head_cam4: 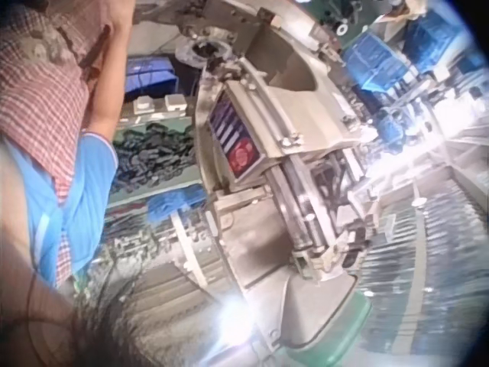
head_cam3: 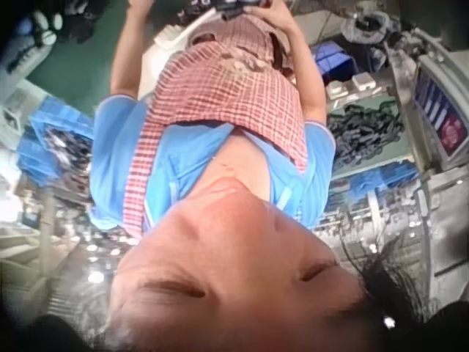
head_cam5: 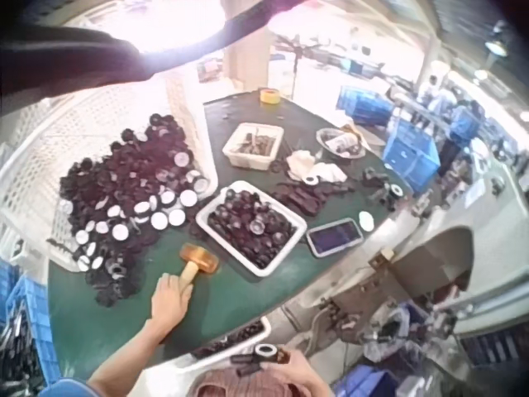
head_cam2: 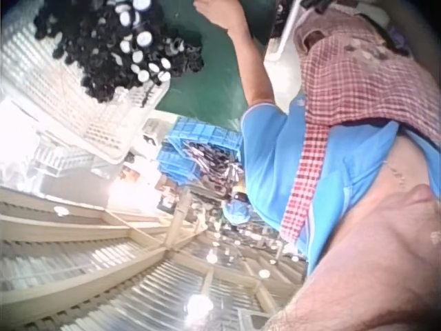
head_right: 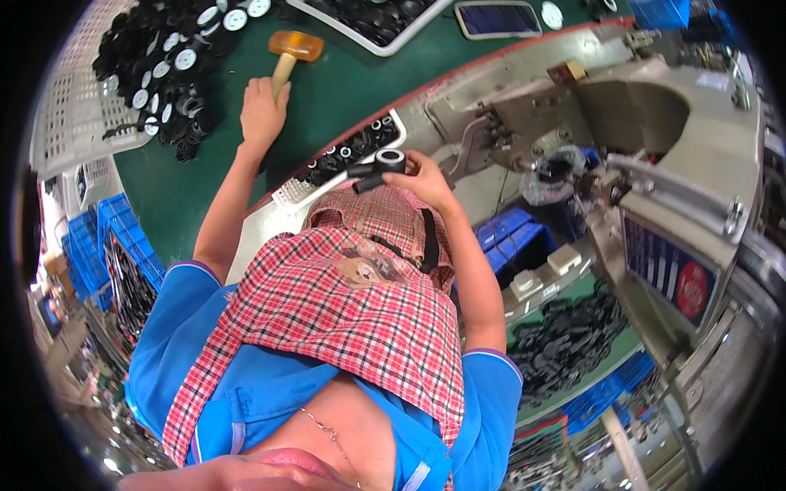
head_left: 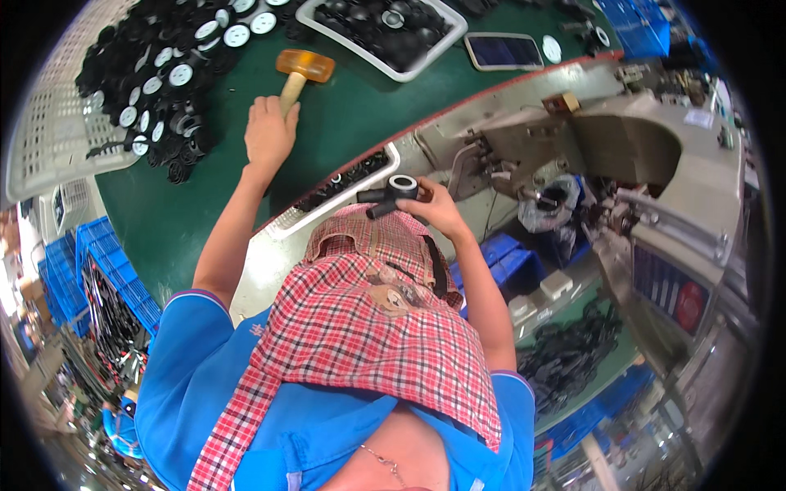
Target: The person assembles small black shoe components by inserting white circular inserts into them using a press machine and a rubber mallet. The person repeatedly picks up parts, places them in the machine, operates the press, and taps the assembled parts with the mallet before moving them aside.
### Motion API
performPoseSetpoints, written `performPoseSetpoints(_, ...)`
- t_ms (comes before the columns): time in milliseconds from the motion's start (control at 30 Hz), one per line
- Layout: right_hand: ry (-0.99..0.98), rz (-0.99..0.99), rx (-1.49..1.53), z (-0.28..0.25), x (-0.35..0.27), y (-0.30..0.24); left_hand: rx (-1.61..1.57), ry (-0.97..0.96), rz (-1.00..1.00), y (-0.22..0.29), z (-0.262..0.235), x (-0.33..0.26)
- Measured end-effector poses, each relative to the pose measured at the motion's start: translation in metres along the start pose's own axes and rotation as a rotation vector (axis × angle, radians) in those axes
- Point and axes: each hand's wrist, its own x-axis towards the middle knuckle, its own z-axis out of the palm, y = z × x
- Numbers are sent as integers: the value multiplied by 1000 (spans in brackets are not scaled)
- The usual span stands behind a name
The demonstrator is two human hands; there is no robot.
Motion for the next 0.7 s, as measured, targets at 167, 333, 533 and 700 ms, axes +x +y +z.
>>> performPoseSetpoints(167,-7,-46,-222,34,25,72,51,-92,-15,12,-11,11)
performPoseSetpoints(333,-66,-293,-396,23,-41,35,79,-15,102,-31,15,8)
performPoseSetpoints(533,948,-141,-737,-100,-232,133,66,321,360,48,1,-25)
performPoseSetpoints(700,1136,500,-904,-130,-432,221,-324,101,537,159,-6,-87)
